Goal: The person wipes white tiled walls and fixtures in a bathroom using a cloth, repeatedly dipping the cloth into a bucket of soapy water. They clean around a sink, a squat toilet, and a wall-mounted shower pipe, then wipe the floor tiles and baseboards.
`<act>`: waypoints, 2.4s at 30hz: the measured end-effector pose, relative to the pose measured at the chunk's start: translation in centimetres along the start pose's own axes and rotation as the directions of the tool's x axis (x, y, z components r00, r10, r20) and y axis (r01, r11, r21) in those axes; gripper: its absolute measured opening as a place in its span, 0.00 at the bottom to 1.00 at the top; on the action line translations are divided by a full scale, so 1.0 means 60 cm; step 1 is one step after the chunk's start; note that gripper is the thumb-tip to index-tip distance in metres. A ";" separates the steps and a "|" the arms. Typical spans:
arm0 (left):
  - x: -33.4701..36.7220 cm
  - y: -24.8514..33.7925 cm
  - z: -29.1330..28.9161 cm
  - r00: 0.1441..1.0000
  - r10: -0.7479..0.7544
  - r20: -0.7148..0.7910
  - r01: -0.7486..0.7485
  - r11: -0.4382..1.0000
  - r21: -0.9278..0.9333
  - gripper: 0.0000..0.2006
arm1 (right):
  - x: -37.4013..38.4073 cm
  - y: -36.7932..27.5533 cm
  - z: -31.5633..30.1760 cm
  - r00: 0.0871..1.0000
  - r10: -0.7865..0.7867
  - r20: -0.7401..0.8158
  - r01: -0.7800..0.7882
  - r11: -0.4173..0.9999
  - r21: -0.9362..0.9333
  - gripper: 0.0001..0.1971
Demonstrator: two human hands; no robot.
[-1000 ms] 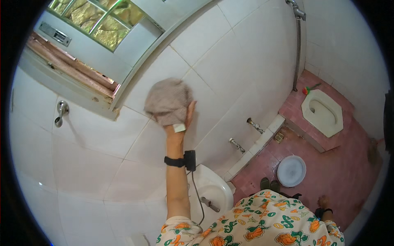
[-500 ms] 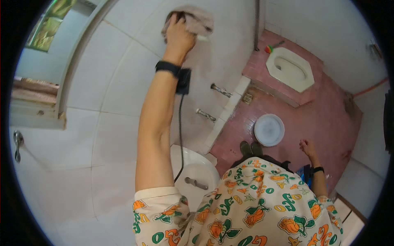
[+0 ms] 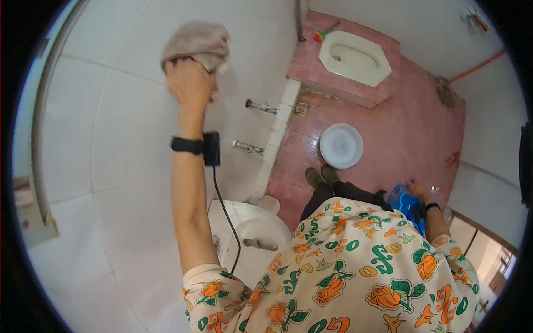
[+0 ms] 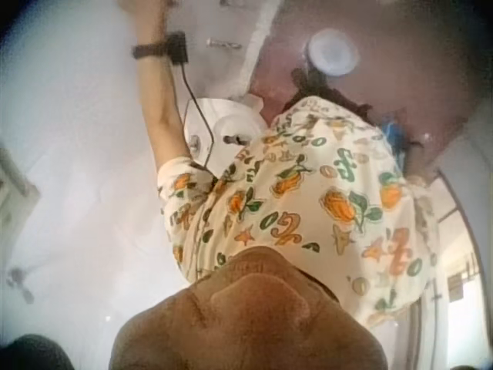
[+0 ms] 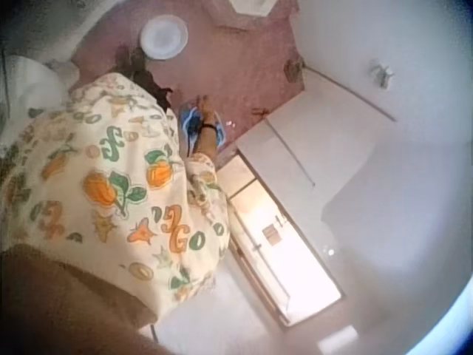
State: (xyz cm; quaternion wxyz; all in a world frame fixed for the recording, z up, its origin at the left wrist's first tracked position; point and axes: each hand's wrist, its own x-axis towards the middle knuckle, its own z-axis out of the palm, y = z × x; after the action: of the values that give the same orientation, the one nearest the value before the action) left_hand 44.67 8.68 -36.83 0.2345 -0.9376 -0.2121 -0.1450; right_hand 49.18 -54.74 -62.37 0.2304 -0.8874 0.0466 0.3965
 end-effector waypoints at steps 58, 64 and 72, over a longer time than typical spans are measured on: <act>-0.538 0.601 0.400 0.043 0.393 0.918 0.915 -0.385 0.122 0.14 | 0.485 -0.133 0.461 0.807 0.031 0.590 0.447 0.622 -0.643 0.19; -0.518 0.615 0.409 -0.043 0.445 0.894 0.872 -0.420 0.251 0.16 | 0.436 -0.140 0.442 0.863 -0.199 0.464 0.443 0.739 -0.507 0.10; -0.503 0.654 0.437 -0.147 0.462 0.874 0.920 -0.261 0.292 0.13 | 0.264 -0.262 0.297 0.842 -0.108 0.528 0.120 0.993 0.012 0.07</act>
State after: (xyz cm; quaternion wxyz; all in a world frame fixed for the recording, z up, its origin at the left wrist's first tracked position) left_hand 41.26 -19.49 -85.11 -0.7141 -0.3307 -0.5651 0.2478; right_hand 52.01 -31.26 -78.33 0.2477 -0.7481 -0.0756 0.6109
